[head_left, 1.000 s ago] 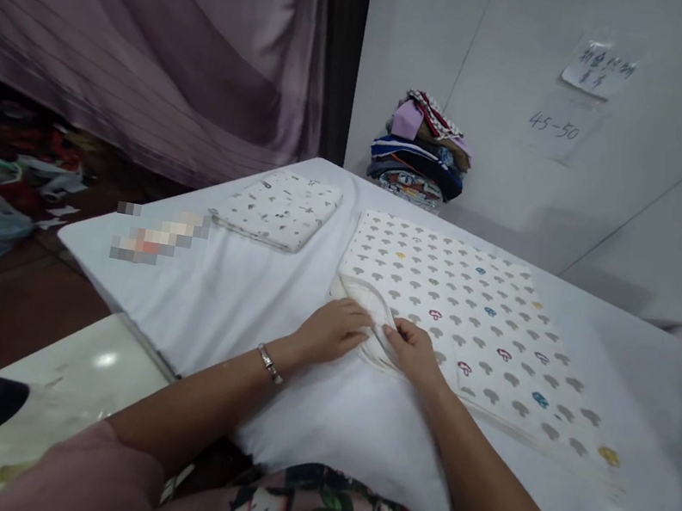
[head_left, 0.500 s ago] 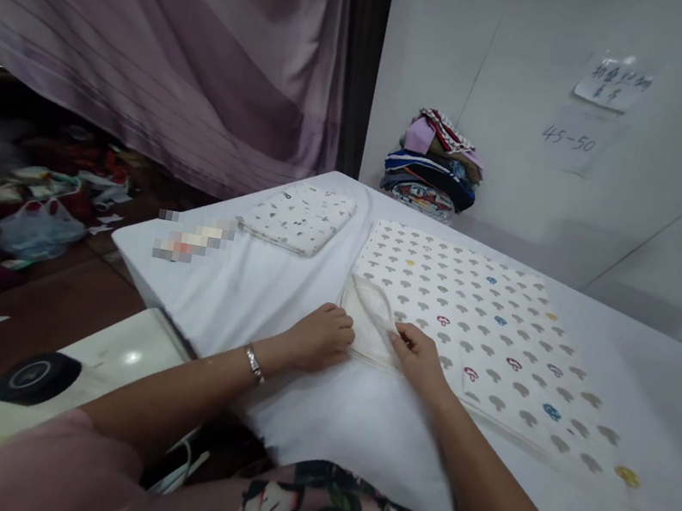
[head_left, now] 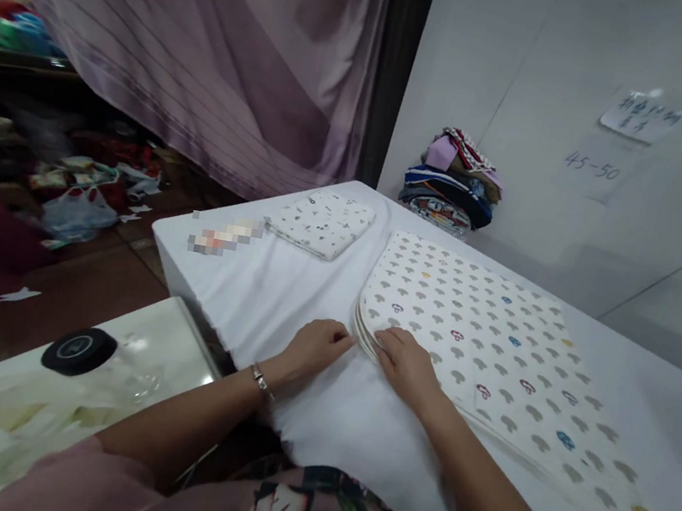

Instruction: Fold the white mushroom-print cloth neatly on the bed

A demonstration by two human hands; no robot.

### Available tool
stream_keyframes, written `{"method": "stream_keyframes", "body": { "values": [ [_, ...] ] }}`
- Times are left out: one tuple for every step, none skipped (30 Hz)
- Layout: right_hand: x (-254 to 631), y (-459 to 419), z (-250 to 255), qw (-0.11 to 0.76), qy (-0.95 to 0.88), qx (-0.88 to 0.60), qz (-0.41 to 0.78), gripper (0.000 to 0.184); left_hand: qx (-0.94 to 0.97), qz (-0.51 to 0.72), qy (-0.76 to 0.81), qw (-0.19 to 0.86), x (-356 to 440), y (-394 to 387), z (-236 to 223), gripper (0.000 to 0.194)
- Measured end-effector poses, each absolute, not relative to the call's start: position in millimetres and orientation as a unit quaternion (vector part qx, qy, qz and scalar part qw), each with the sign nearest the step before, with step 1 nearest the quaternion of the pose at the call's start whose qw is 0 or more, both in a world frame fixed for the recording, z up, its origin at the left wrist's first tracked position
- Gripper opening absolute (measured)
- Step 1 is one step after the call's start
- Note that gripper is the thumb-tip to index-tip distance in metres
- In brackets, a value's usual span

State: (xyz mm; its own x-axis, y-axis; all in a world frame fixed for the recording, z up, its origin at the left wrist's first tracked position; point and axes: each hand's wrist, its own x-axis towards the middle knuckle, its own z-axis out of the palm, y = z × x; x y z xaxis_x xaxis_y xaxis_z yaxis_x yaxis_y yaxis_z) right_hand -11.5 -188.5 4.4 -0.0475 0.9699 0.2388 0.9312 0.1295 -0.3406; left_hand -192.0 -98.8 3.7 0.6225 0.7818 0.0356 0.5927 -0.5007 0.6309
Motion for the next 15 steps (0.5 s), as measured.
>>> {"method": "stream_keyframes", "body": {
  "values": [
    [-13,-186,7,0.203,-0.722,-0.659,0.049,0.024,0.834,0.155,0.409,0.337,-188,-98,2,0.035],
    [-15,-184,8,0.201,-0.722,-0.66,0.051,0.023,0.812,0.148,0.413,0.385,-185,-97,1,0.037],
    [-17,-181,9,0.202,-0.721,-0.66,0.053,0.022,0.788,0.139,0.417,0.432,-182,-96,-1,0.038],
    [-19,-179,9,0.205,-0.72,-0.661,0.056,0.022,0.763,0.132,0.42,0.474,-179,-96,-3,0.037],
    [-21,-178,9,0.209,-0.717,-0.662,0.06,0.022,0.739,0.128,0.422,0.51,-177,-96,-4,0.035],
    [-22,-177,7,0.213,-0.715,-0.663,0.066,0.022,0.716,0.129,0.424,0.539,-175,-95,-5,0.032],
    [-23,-176,5,0.217,-0.712,-0.664,0.073,0.023,0.695,0.132,0.429,0.561,-174,-95,-5,0.031],
    [-24,-175,3,0.221,-0.71,-0.664,0.081,0.023,0.675,0.134,0.435,0.581,-173,-95,-5,0.03],
    [-25,-174,1,0.227,-0.707,-0.664,0.087,0.023,0.654,0.135,0.441,0.599,-172,-95,-5,0.029],
    [-25,-174,-1,0.235,-0.705,-0.663,0.094,0.023,0.635,0.137,0.447,0.615,-172,-95,-4,0.029],
    [-24,-173,-3,0.245,-0.701,-0.662,0.099,0.023,0.62,0.138,0.45,0.628,-172,-94,-4,0.029],
    [-24,-173,-5,0.256,-0.698,-0.66,0.105,0.022,0.609,0.138,0.45,0.638,-172,-94,-3,0.028],
    [-24,-172,-6,0.265,-0.695,-0.659,0.111,0.022,0.601,0.138,0.45,0.646,-172,-94,-3,0.027],
    [-24,-172,-7,0.272,-0.693,-0.657,0.115,0.022,0.594,0.138,0.447,0.654,-171,-94,-3,0.025],
    [-24,-171,-8,0.274,-0.692,-0.657,0.119,0.021,0.589,0.14,0.443,0.661,-171,-94,-3,0.024]
  ]
}}
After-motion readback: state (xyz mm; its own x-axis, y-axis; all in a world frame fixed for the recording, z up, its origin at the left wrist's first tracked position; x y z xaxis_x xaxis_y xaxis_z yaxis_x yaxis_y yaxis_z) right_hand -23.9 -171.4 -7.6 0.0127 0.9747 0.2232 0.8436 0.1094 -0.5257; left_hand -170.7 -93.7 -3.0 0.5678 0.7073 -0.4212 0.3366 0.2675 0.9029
